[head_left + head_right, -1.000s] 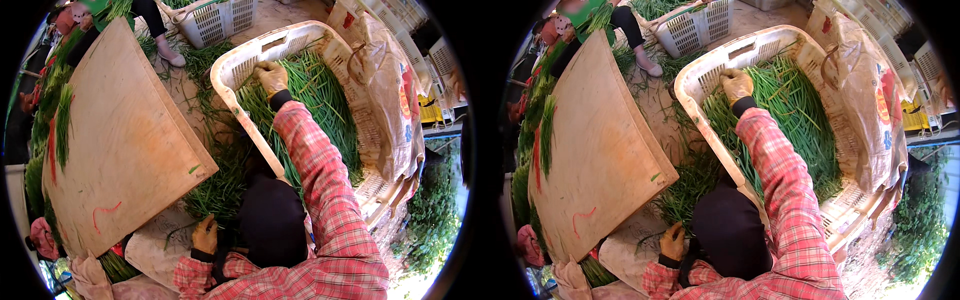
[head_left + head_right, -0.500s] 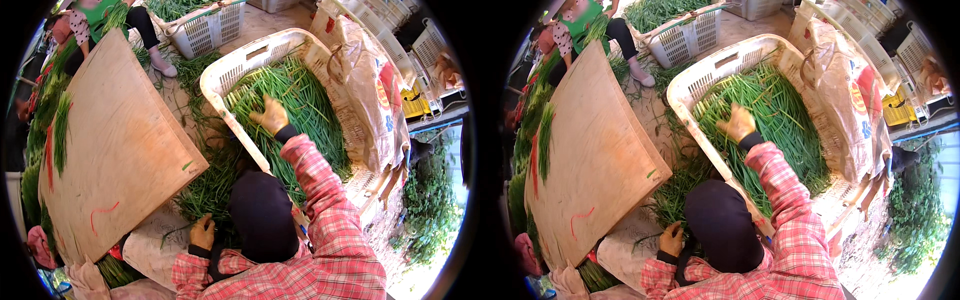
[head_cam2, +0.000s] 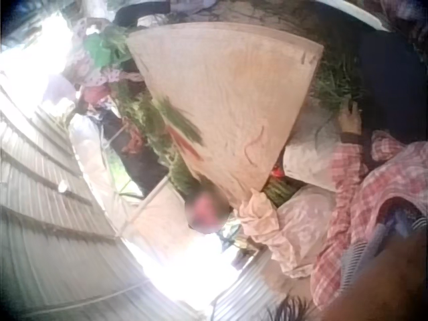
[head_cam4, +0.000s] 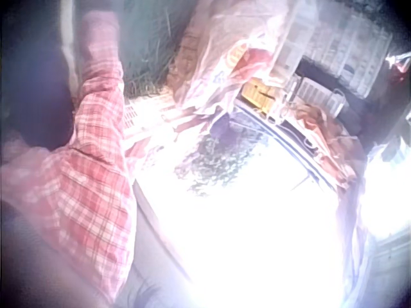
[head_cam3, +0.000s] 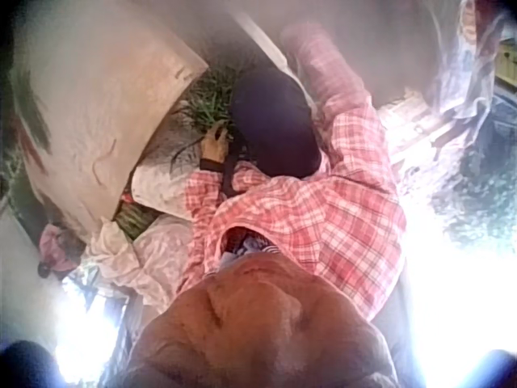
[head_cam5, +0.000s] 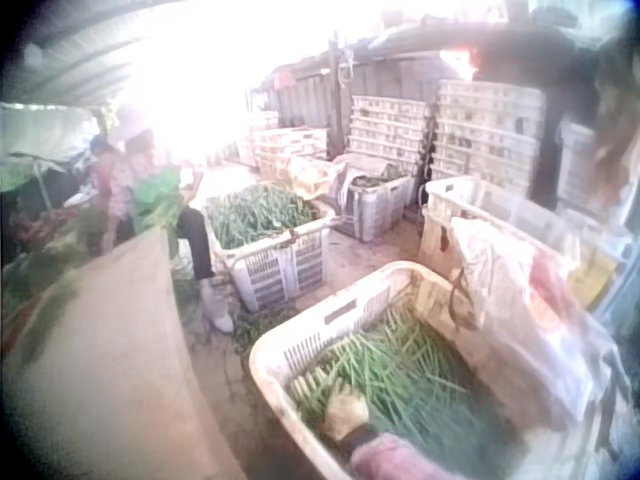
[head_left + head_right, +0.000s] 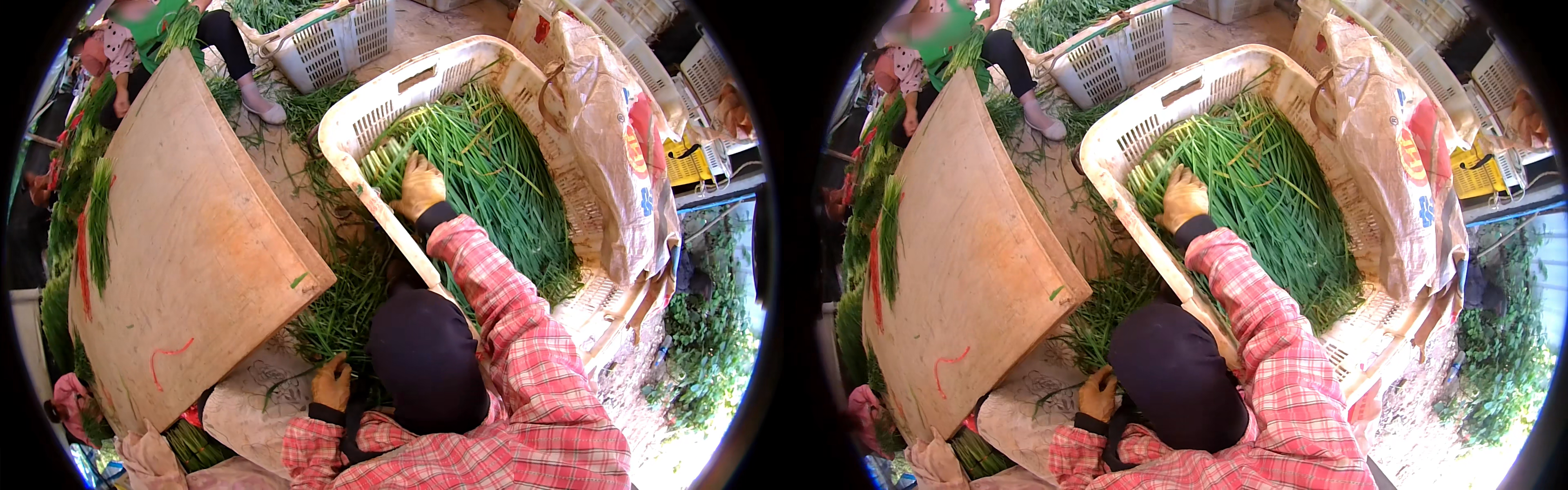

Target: The person sorts through green stalks on a work table, removes loose debris or damaged parts by hand, and then bundles them together with a red tie.

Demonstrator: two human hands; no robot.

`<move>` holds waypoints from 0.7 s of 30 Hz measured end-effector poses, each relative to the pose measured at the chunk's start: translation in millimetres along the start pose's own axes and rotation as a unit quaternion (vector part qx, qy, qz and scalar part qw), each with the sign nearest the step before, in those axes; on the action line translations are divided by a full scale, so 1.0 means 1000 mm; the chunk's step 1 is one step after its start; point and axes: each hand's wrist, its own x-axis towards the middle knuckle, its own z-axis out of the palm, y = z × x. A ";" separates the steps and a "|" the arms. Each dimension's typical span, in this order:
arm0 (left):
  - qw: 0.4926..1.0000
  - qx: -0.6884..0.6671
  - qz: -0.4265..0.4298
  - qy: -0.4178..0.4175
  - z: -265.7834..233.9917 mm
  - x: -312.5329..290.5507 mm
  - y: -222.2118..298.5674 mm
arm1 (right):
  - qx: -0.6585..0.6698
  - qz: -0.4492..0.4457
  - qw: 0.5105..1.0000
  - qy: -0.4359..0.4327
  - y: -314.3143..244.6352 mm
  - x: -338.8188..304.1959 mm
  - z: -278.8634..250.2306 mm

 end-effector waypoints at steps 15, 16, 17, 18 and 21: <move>0.999 0.035 -0.001 0.007 0.004 0.001 -0.002 | 0.120 0.079 0.983 -0.117 -0.004 0.021 0.014; 0.999 0.034 -0.003 0.002 0.003 0.001 -0.003 | 0.137 0.079 0.982 -0.103 0.004 0.017 0.019; 1.000 0.031 -0.006 -0.001 0.002 0.001 -0.003 | 0.176 0.073 0.977 -0.094 0.008 0.010 0.001; 1.000 0.018 0.005 0.009 0.001 0.001 -0.002 | 0.213 0.069 0.971 -0.086 0.015 -0.002 -0.021; 0.996 -0.041 0.060 0.047 0.003 -0.001 0.000 | 0.323 0.040 0.946 -0.011 0.055 -0.032 -0.035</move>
